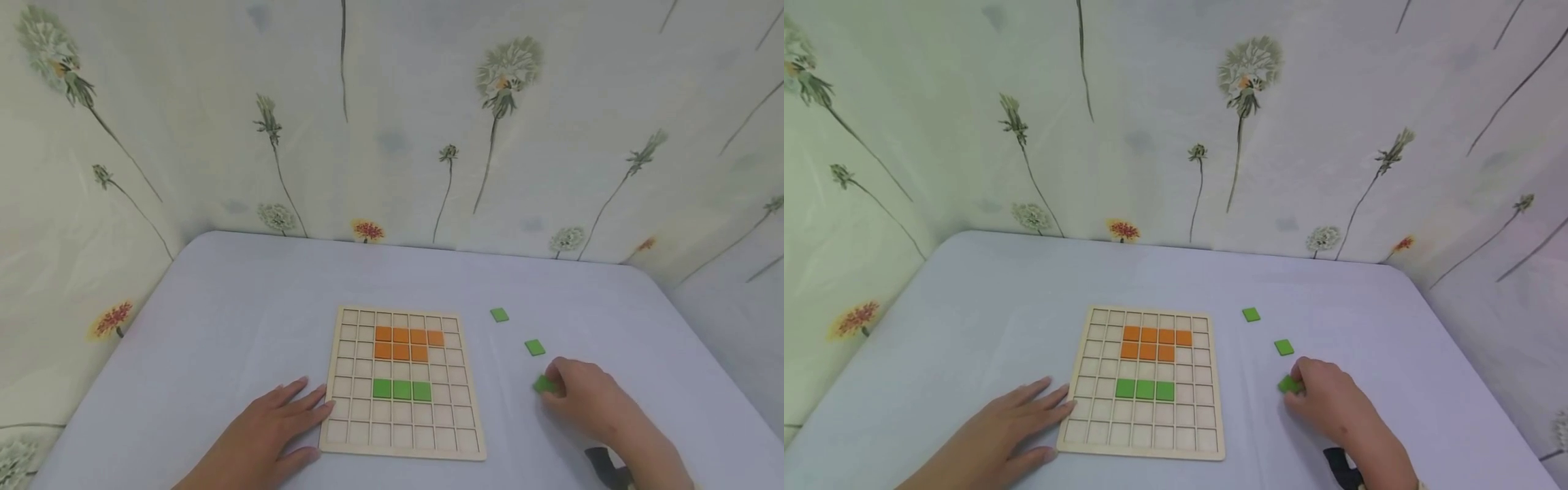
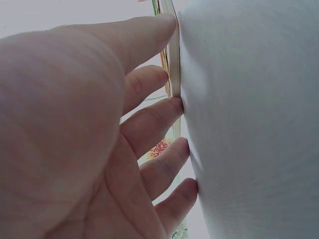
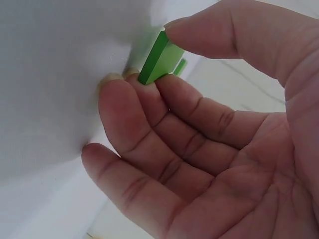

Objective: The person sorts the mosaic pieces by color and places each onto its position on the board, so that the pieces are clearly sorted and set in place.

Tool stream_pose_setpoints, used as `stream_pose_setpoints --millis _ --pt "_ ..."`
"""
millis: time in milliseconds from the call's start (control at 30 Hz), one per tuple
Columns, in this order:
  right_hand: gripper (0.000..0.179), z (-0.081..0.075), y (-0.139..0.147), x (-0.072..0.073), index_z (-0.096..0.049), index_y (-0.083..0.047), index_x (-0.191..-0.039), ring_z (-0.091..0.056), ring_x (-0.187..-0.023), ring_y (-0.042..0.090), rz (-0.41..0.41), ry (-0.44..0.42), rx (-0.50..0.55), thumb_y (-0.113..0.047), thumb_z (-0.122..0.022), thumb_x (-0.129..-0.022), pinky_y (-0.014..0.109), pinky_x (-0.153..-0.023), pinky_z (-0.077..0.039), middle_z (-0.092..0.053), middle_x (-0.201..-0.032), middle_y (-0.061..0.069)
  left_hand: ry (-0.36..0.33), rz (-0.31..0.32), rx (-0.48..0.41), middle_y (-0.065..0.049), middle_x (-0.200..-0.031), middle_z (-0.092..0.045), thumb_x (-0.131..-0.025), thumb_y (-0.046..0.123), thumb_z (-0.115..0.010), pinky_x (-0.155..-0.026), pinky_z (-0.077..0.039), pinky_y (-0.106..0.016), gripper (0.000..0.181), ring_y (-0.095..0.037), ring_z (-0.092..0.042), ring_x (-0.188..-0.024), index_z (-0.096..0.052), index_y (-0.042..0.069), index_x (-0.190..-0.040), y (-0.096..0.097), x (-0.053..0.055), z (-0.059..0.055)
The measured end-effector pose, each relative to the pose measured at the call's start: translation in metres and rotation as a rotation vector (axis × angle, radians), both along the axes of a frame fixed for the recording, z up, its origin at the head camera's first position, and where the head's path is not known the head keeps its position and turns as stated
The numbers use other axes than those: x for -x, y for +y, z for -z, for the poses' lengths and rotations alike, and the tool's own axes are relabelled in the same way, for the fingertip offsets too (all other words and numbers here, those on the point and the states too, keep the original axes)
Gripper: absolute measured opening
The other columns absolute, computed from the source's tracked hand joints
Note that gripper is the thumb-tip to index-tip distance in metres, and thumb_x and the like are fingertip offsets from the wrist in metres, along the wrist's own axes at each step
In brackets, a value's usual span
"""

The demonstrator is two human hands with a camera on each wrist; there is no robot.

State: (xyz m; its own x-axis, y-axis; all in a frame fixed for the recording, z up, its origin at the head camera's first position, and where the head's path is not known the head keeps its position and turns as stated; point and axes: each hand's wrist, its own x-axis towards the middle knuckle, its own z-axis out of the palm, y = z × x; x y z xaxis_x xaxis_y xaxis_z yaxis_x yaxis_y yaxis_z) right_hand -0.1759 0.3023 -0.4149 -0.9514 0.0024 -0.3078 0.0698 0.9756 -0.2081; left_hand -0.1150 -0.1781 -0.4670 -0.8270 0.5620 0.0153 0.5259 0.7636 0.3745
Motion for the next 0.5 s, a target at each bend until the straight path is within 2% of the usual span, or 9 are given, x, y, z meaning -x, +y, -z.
stream_pose_setpoints --millis 267,500 --pt "0.028 0.002 -0.012 -0.011 -0.07 0.002 -0.109 -0.061 -0.085 0.018 -0.045 0.037 0.048 -0.01 -0.077 -0.086 0.046 -0.081 -0.056 -0.068 -0.094 0.001 0.008 0.002 -0.006 0.005 -0.158 -0.051 -0.097 0.044 -0.073 -0.115 -0.038 -0.055 0.061 -0.028 -0.04 -0.15 -0.058 0.022 -0.152 -0.001 0.0 0.0" --pt "0.028 0.003 -0.024 -0.018 -0.07 0.001 -0.11 -0.06 -0.085 0.018 -0.056 0.051 0.052 -0.009 -0.079 -0.084 0.045 -0.081 -0.056 -0.068 -0.092 0.0 -0.033 -0.007 -0.009 0.006 -0.159 -0.05 -0.097 0.046 -0.072 -0.116 -0.037 -0.056 0.061 -0.028 -0.038 -0.151 -0.057 0.023 -0.153 0.0 0.001 0.0"
